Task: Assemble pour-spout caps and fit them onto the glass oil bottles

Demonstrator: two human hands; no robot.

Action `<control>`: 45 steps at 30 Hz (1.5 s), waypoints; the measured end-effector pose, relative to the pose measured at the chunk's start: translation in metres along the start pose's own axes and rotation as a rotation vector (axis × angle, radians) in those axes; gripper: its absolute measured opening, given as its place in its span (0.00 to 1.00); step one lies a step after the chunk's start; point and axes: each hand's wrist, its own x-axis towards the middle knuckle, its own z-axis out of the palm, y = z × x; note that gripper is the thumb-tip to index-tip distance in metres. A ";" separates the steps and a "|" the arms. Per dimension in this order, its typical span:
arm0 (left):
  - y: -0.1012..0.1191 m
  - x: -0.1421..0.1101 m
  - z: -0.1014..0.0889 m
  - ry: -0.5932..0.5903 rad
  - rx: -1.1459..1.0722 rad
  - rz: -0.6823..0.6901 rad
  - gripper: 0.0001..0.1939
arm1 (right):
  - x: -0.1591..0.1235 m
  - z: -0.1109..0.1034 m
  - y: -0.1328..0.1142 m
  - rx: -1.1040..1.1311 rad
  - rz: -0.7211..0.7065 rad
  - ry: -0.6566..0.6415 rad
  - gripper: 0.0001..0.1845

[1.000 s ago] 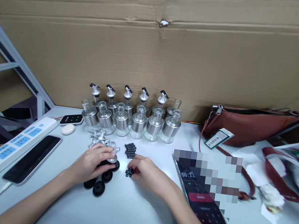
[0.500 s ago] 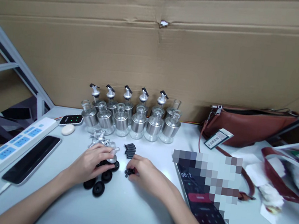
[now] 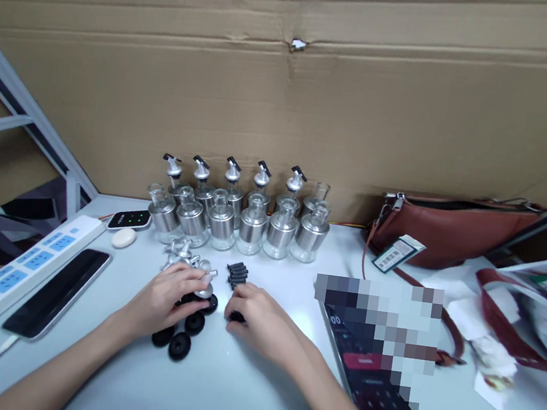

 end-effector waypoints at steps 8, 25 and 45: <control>-0.001 -0.001 0.000 -0.003 -0.011 -0.009 0.06 | -0.004 -0.002 0.006 0.098 0.109 -0.010 0.14; 0.001 -0.003 0.004 0.038 -0.052 -0.018 0.07 | -0.004 -0.006 0.006 0.105 0.103 0.031 0.12; 0.016 -0.001 0.008 0.057 -0.033 -0.041 0.07 | 0.006 0.015 -0.014 0.786 0.096 0.395 0.20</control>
